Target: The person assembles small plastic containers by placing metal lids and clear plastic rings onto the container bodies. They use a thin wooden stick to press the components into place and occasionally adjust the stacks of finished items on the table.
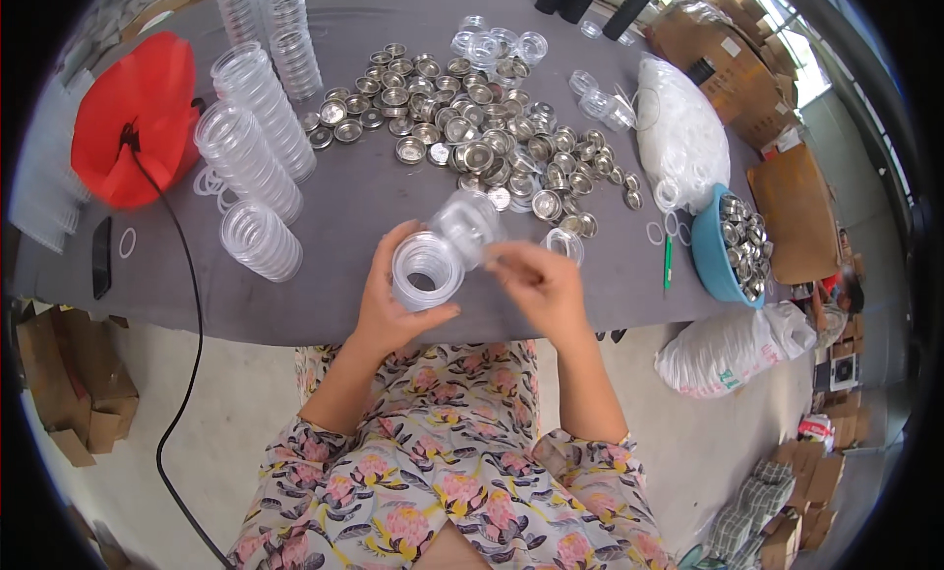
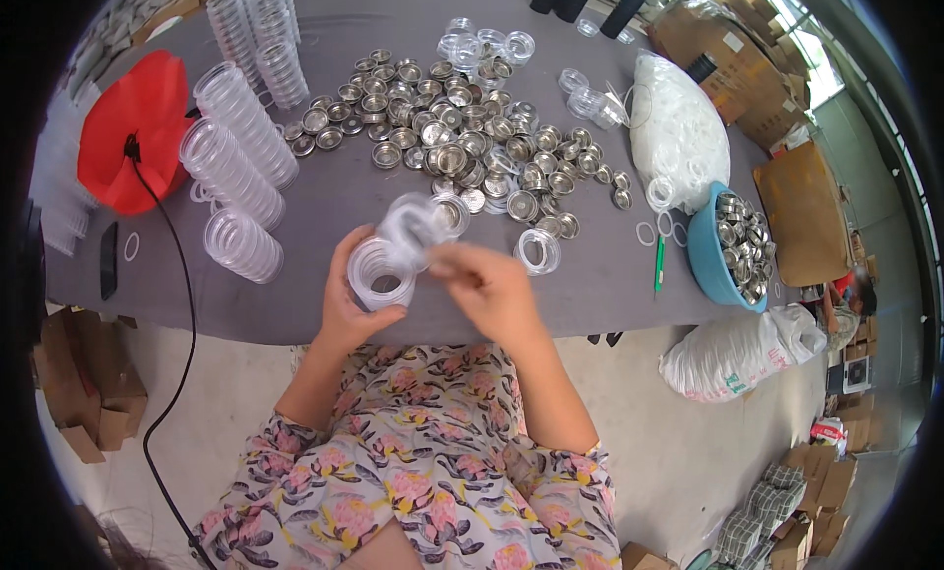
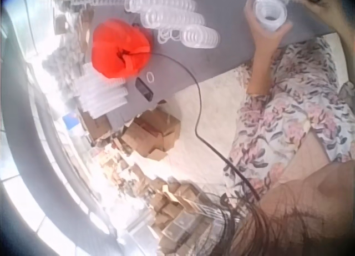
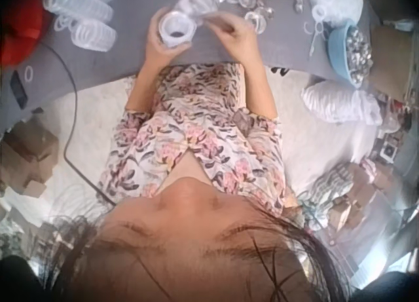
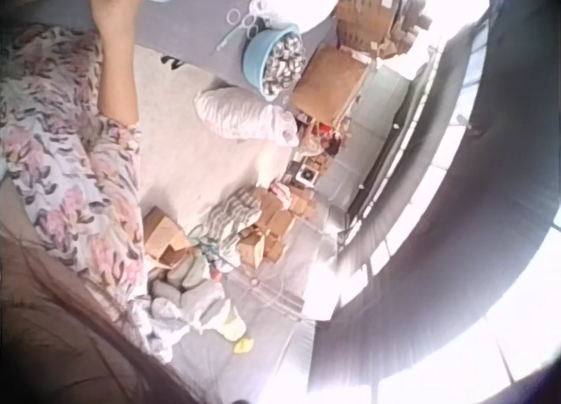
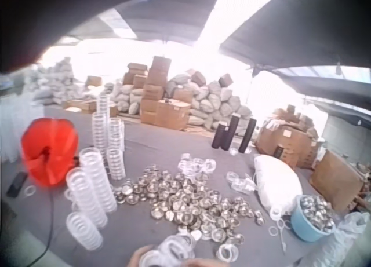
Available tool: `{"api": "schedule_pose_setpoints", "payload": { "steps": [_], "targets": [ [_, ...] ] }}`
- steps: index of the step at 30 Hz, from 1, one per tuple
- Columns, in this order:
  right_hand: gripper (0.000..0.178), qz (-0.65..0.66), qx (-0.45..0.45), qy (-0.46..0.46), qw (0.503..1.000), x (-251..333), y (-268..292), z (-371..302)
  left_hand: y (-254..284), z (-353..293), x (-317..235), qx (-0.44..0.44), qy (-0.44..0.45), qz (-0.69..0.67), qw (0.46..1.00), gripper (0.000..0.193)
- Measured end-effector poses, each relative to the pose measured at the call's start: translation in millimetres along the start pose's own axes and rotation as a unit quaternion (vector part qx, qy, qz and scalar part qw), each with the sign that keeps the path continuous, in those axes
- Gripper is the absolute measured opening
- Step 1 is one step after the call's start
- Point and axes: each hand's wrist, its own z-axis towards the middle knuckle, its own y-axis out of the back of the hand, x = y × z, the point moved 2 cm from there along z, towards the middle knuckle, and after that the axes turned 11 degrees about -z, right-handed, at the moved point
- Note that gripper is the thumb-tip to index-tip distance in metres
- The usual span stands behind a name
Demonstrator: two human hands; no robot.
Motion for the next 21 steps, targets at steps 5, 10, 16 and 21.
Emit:
{"api": "schedule_pose_setpoints", "payload": {
  "steps": [5,10,16,21],
  "targets": [
    [0.014,-0.034,0.1,0.174,0.979,19,-7,5,4,15,-20,0.006,0.001,0.059,0.998,0.084],
    [0.007,0.095,0.02,0.096,0.991,16,-11,6,15,18,-30,0.011,-0.025,0.171,0.985,0.077],
    [0.052,0.589,-0.102,0.081,0.798,25,12,20,9,16,-47,0.05,-0.049,0.312,0.948,0.077],
    [0.06,0.663,-0.049,0.014,0.747,45,0,24,3,13,-27,0.038,-0.008,0.12,0.992,0.082]
  ]
}}
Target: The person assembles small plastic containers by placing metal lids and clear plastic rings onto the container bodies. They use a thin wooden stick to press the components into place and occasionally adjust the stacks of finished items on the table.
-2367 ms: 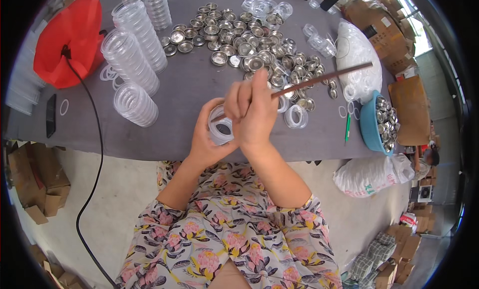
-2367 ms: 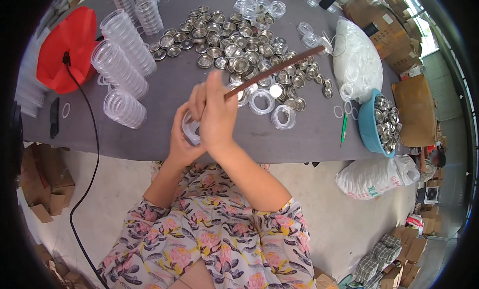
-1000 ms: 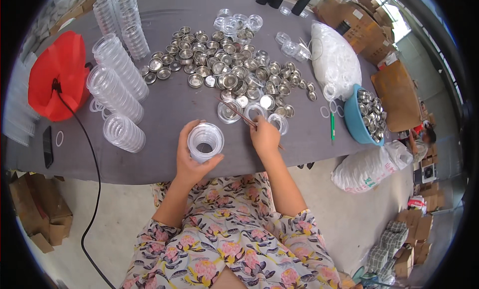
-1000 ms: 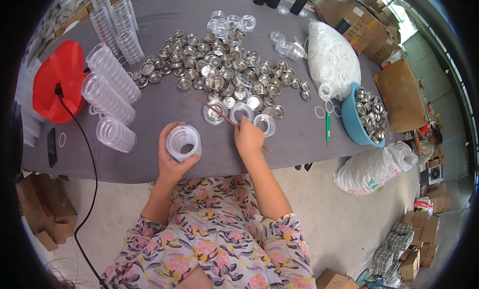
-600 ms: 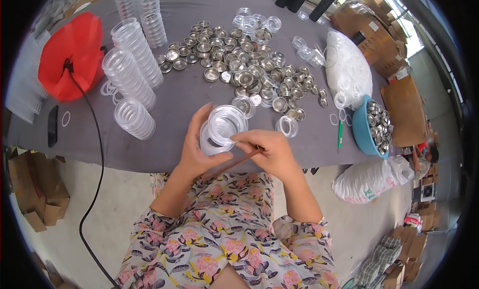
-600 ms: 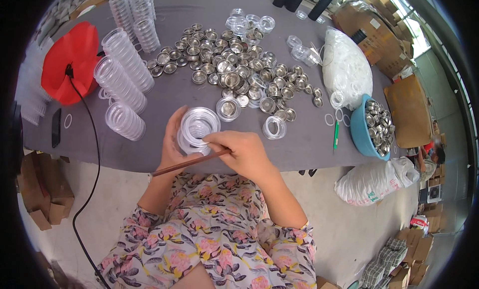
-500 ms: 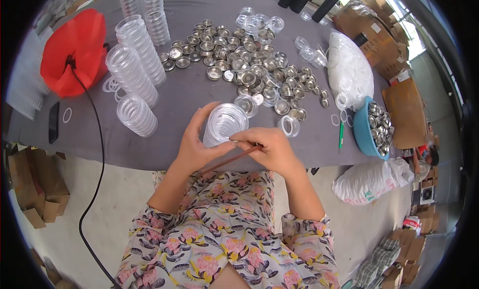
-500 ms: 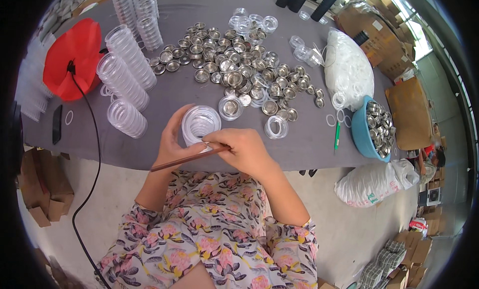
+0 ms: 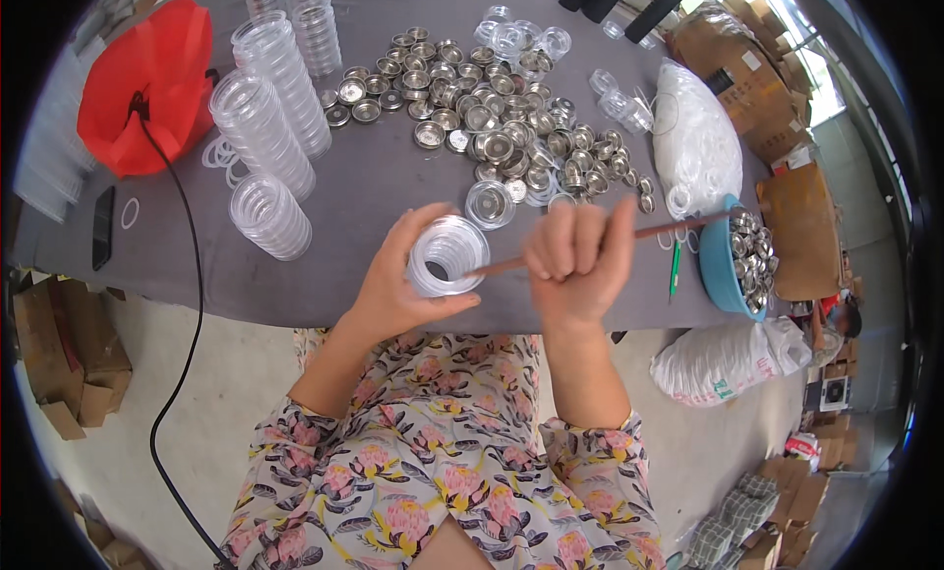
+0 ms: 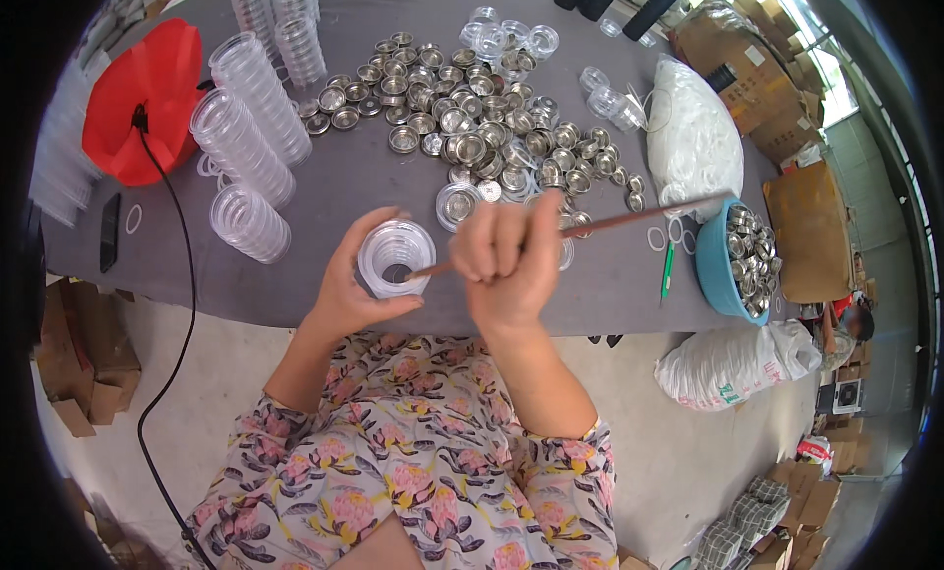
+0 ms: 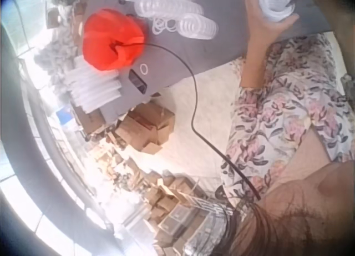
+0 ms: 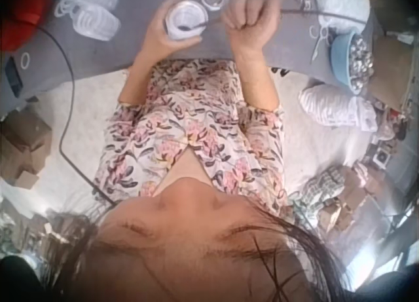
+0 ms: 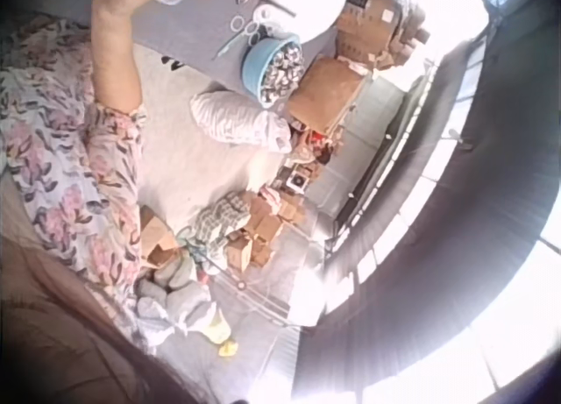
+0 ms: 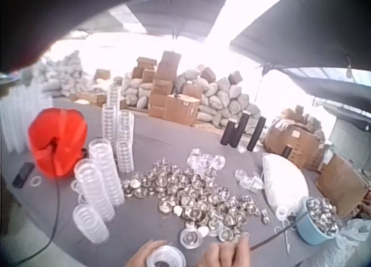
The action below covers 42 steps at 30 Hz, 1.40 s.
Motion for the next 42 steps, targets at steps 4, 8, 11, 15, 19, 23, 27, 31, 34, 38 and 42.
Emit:
{"api": "schedule_pose_setpoints", "payload": {
  "steps": [4,8,11,15,19,23,27,31,34,38,42],
  "targets": [
    [0.06,-0.018,0.034,-0.046,0.998,-19,-3,-2,-4,-3,9,0.006,0.025,-0.05,0.998,0.081],
    [0.058,0.002,0.038,0.009,0.999,-35,-12,4,-6,-5,12,0.0,0.013,-0.032,0.999,0.081],
    [0.056,-0.058,0.042,0.093,0.993,-39,-10,17,-6,-6,14,-0.001,-0.001,-0.028,1.0,0.081],
    [0.052,-0.222,0.079,0.129,0.963,-17,-12,15,-5,-6,13,0.011,0.001,-0.001,1.0,0.083],
    [0.053,-0.248,0.098,-0.047,0.963,3,-23,7,-10,-7,13,-0.008,-0.002,-0.015,1.0,0.082],
    [0.058,-0.193,0.01,-0.098,0.976,-17,-36,11,-11,-7,10,-0.016,-0.004,-0.039,0.999,0.08],
    [0.057,-0.159,0.012,0.015,0.987,-38,-37,28,-14,-8,9,-0.035,0.015,-0.098,0.994,0.08],
    [0.056,-0.306,0.066,0.051,0.948,-23,-35,35,-13,-4,9,-0.012,0.025,-0.089,0.996,0.082],
    [0.055,-0.354,0.069,-0.018,0.933,-6,-24,33,-14,-6,15,-0.02,0.015,-0.104,0.994,0.082],
    [0.052,-0.211,-0.023,0.045,0.976,16,15,10,-12,-6,18,-0.03,0.029,-0.139,0.989,0.082],
    [0.033,-0.558,-0.219,0.053,0.799,1,131,-20,-16,-6,18,-0.016,0.008,-0.122,0.992,0.082]
  ]
}}
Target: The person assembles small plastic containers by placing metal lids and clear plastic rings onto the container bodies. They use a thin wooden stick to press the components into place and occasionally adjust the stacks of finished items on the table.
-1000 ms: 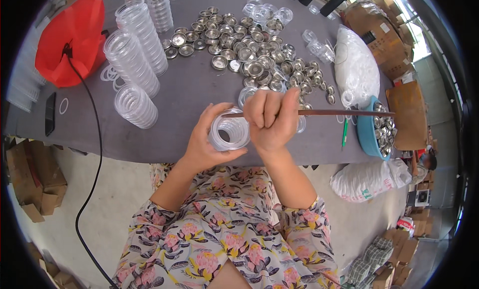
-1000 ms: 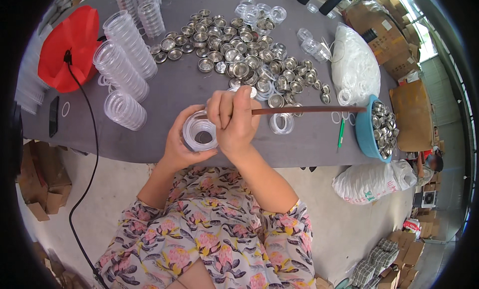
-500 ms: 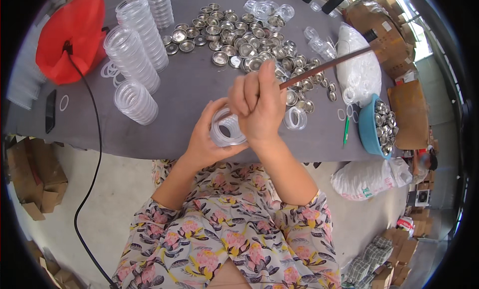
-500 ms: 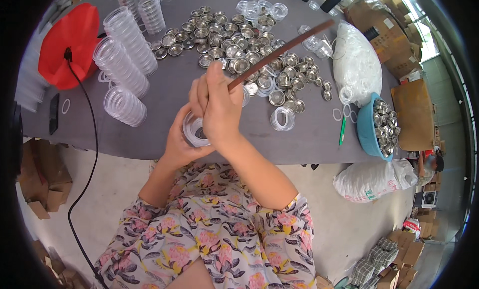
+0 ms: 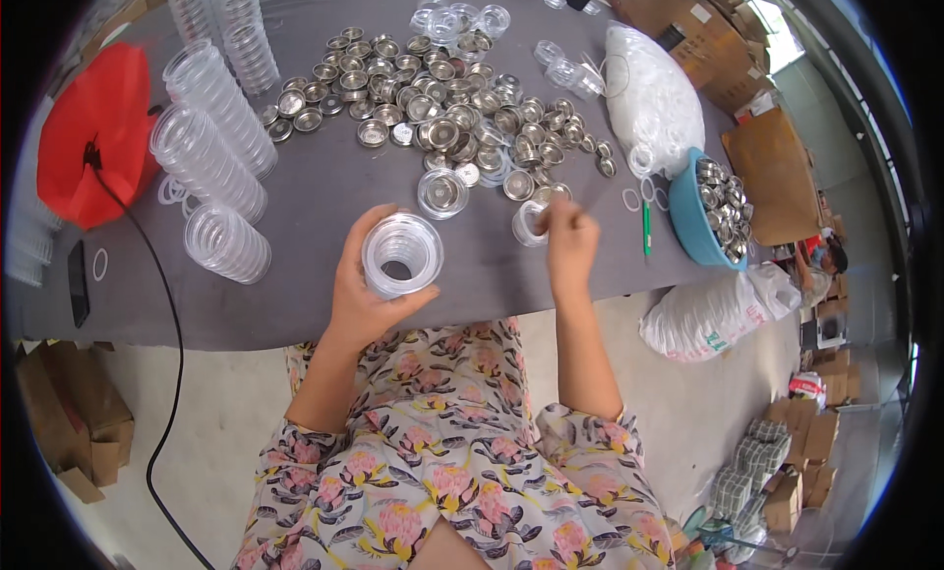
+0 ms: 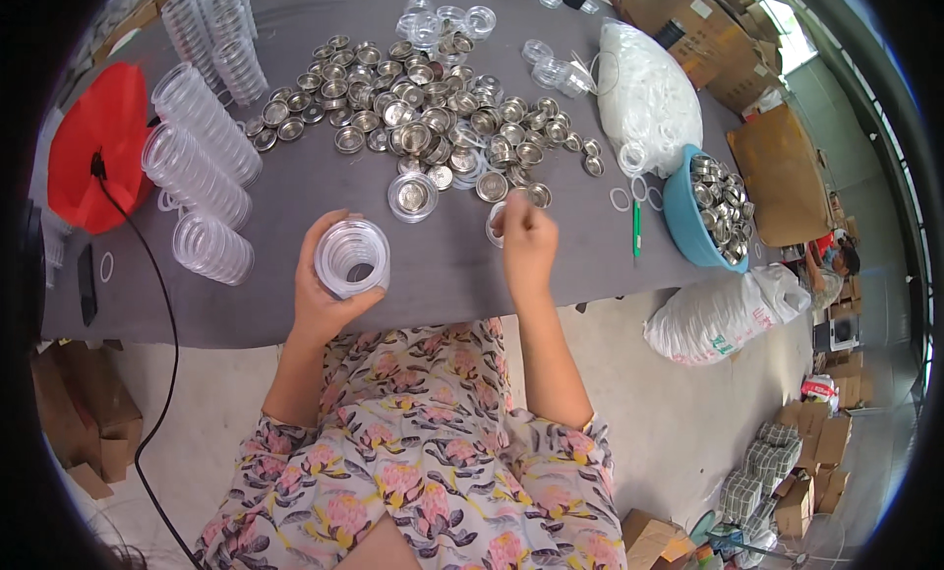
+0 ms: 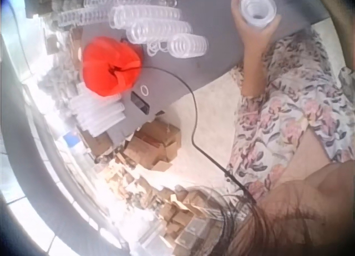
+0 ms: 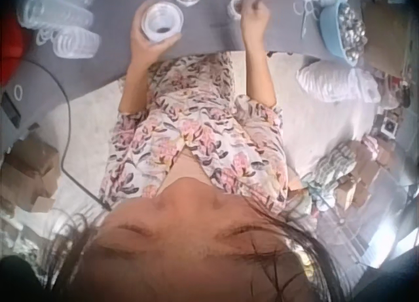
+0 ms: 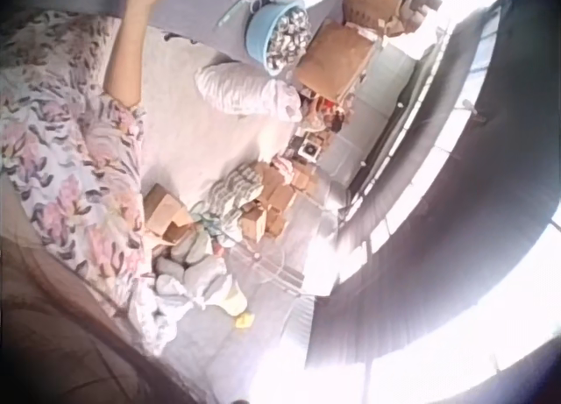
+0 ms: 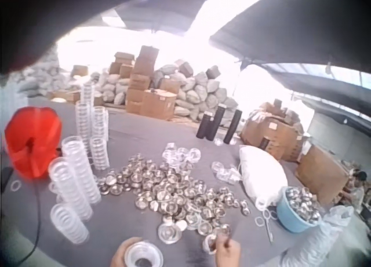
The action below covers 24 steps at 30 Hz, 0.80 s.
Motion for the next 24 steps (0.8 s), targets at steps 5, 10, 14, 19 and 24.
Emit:
{"api": "schedule_pose_setpoints", "payload": {
  "steps": [5,10,14,19,24],
  "targets": [
    [0.024,-0.362,0.002,0.084,0.928,-57,-3,-32,0,0,0,-0.015,0.007,-0.01,1.0,0.083],
    [0.015,-0.319,0.007,0.093,0.943,-56,-3,-29,1,-1,-2,-0.013,0.002,-0.004,1.0,0.084],
    [0.012,-0.37,0.042,0.154,0.915,-64,3,-14,2,0,0,-0.005,-0.007,-0.004,1.0,0.085],
    [0.01,-0.37,0.099,0.094,0.919,-57,11,-7,2,0,1,-0.002,-0.009,-0.011,1.0,0.086],
    [0.015,-0.389,0.136,0.073,0.908,-56,15,-2,2,1,1,0.002,-0.007,-0.006,1.0,0.086]
  ]
}}
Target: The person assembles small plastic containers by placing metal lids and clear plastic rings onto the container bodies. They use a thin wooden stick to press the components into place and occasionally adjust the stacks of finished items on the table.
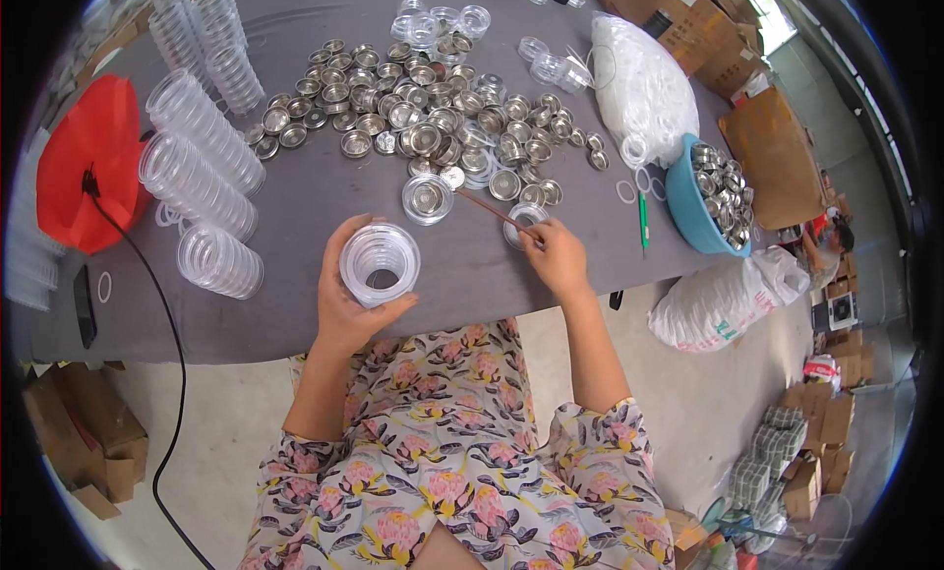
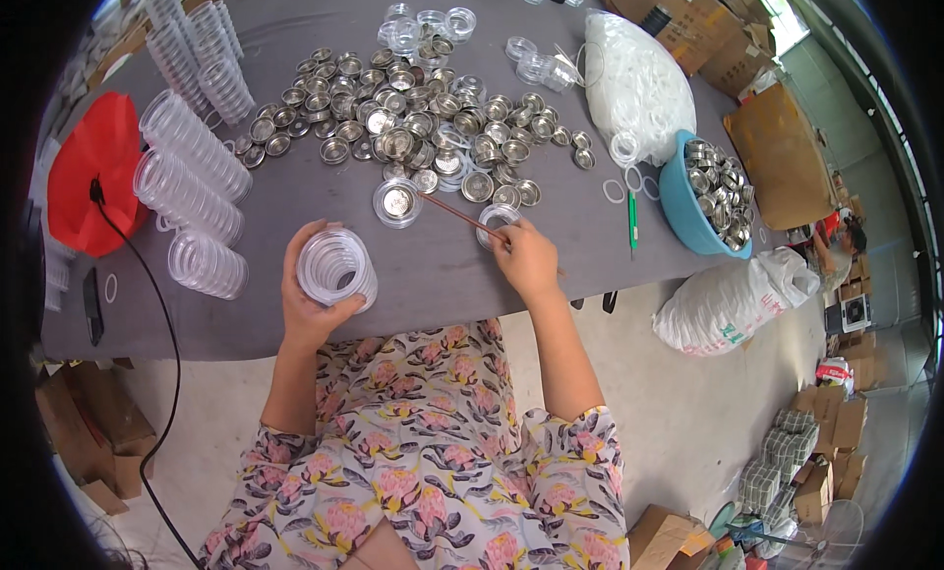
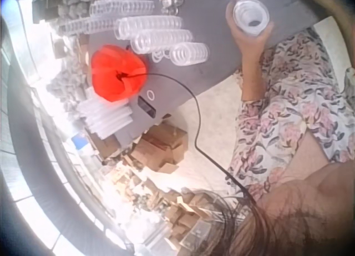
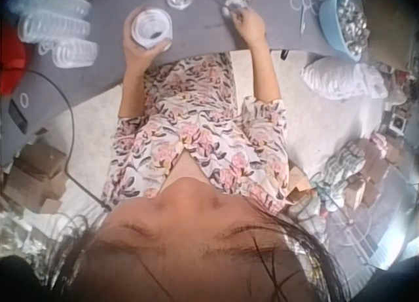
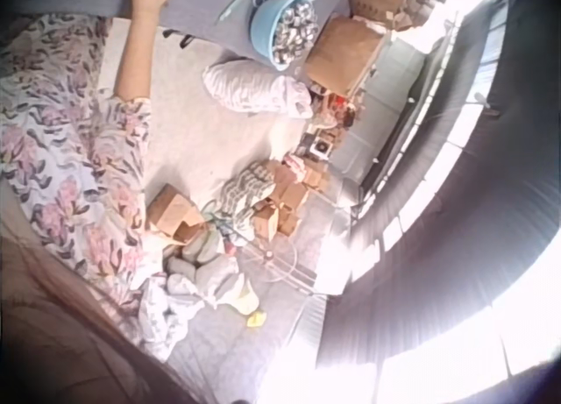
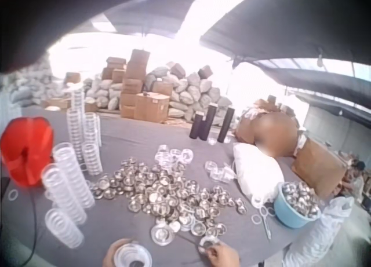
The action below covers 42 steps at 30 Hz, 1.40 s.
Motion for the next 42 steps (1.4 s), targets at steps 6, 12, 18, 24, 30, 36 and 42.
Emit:
{"api": "schedule_pose_setpoints", "payload": {
  "steps": [6,12,18,24,30,36,42],
  "targets": [
    [0.024,-0.047,-0.032,-0.049,0.997,-1,4,4,1,0,1,0.0,0.001,0.005,1.0,0.086],
    [0.037,-0.012,-0.094,-0.014,0.995,5,0,-8,1,-2,1,-0.006,0.004,0.01,1.0,0.086],
    [0.028,0.078,-0.099,-0.01,0.992,-1,-11,-16,2,-2,3,0.007,0.008,0.012,1.0,0.089],
    [0.03,0.295,-0.058,0.202,0.932,99,64,-19,3,2,-1,-0.004,-0.008,-0.054,0.999,0.102],
    [0.029,0.281,0.072,0.369,0.883,149,74,-10,10,9,-20,0.029,0.055,-0.022,0.998,0.094],
    [0.019,0.545,-0.079,0.247,0.797,135,87,2,3,14,-25,0.044,0.056,-0.097,0.993,0.087],
    [0.059,0.856,0.027,0.107,0.505,147,116,13,4,10,-16,0.045,0.029,-0.085,0.995,0.091]
  ]
}}
